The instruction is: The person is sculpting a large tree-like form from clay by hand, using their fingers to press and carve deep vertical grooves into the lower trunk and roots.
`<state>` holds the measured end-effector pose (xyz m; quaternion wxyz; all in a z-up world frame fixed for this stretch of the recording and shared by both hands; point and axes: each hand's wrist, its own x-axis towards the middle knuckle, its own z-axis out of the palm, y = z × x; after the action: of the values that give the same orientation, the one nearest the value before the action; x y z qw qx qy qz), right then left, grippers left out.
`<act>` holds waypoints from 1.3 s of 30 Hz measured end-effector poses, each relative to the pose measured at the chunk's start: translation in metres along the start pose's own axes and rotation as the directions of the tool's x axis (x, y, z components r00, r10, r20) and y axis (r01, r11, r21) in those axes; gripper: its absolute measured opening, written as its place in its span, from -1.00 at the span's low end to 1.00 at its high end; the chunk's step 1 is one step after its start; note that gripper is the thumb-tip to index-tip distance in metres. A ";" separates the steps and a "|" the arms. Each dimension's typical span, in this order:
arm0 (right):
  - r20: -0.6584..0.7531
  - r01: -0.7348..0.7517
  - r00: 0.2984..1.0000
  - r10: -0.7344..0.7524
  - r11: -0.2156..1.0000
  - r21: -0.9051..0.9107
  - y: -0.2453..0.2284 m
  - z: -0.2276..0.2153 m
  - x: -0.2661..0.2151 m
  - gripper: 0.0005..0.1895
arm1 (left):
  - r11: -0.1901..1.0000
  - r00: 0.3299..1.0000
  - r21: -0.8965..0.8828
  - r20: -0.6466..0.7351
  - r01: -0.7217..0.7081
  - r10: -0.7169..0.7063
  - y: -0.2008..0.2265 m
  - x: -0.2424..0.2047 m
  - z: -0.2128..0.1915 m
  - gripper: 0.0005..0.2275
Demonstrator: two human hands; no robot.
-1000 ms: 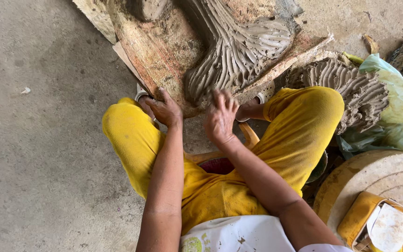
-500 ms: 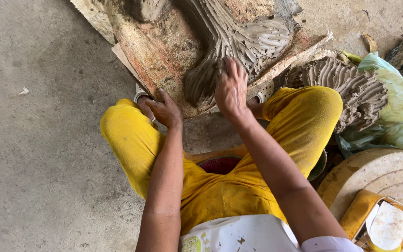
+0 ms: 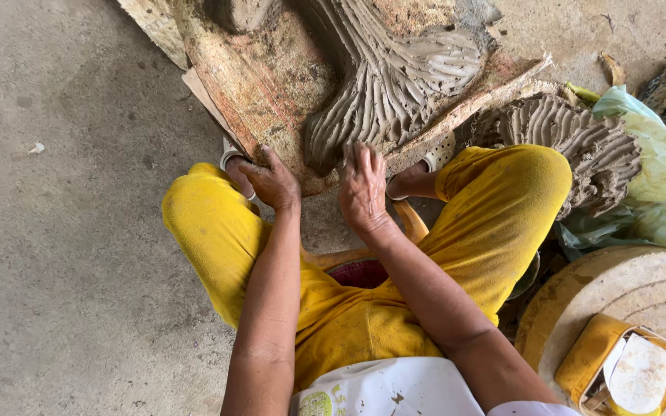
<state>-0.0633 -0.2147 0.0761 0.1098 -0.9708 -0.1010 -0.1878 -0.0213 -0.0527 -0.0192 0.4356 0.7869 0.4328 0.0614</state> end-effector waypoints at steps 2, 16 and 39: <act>-0.007 -0.001 1.000 0.001 1.000 -0.009 -0.007 -0.007 -0.008 -0.46 | 0.998 1.000 0.065 0.002 -0.025 0.025 0.006 -0.004 -0.007 -0.07; -0.107 0.011 0.994 -0.039 0.968 -0.249 0.018 -0.022 0.043 -0.37 | 0.991 0.992 0.046 -0.030 -0.123 0.124 -0.052 0.028 0.022 -0.14; 0.604 -0.086 0.791 0.092 0.996 -0.039 0.000 -0.022 -0.028 -0.42 | 0.986 0.997 0.147 0.042 -0.076 0.070 -0.012 0.027 -0.006 -0.12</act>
<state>-0.0959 -0.2245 0.0856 0.0757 -0.9841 -0.0842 0.1372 -0.0151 -0.0264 -0.0319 0.3809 0.8335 0.3992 0.0305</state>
